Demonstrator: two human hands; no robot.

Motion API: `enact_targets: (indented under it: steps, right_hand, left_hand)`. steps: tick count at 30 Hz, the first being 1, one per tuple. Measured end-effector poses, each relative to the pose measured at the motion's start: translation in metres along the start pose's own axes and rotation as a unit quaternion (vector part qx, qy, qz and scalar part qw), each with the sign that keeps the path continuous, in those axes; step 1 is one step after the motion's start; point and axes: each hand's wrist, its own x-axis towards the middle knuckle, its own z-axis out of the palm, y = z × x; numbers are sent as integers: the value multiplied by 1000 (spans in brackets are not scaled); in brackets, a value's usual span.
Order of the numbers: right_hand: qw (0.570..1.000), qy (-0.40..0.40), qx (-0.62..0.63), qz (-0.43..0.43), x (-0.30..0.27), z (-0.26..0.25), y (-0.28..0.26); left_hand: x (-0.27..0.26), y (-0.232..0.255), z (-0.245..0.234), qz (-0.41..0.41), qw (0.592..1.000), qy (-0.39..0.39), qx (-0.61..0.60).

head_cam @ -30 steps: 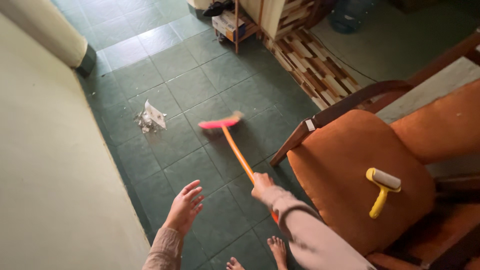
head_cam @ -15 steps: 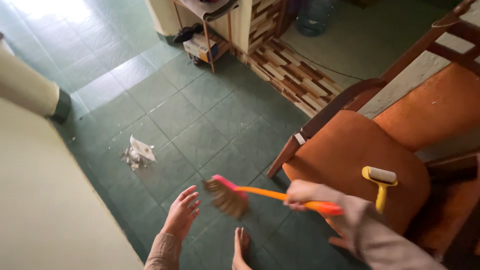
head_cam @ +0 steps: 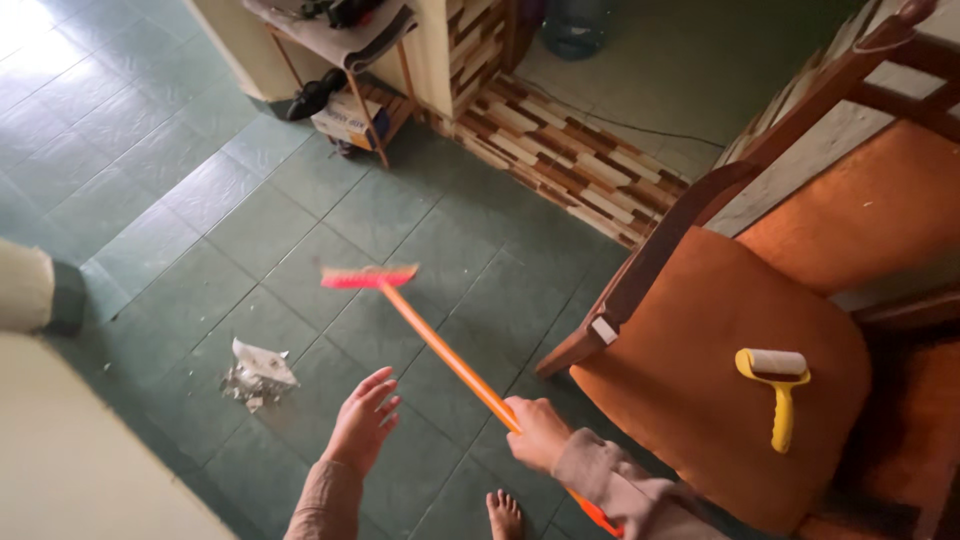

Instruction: The person sweeps debris across a green-tiled floor using a broom, navigating around a wooden chair and a small side table.

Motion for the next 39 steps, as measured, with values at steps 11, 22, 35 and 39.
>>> enact_targets:
  steps: [11,22,35,39]
  right_hand:
    - [933,16,-121,338,136,-56,-31]
    - [962,-10,96,256,175,126,-142]
    - [811,45,441,382,121,-4,-149]
    - [820,181,326,434,180,0,-138]
  left_hand:
    - [55,85,21,-5,996,-67,57]
    - [133,178,-92,-71,981,-80,161]
    - [227,272,-143,-77,970,-131,188]
    - [260,292,-131,-61,966,-128,214]
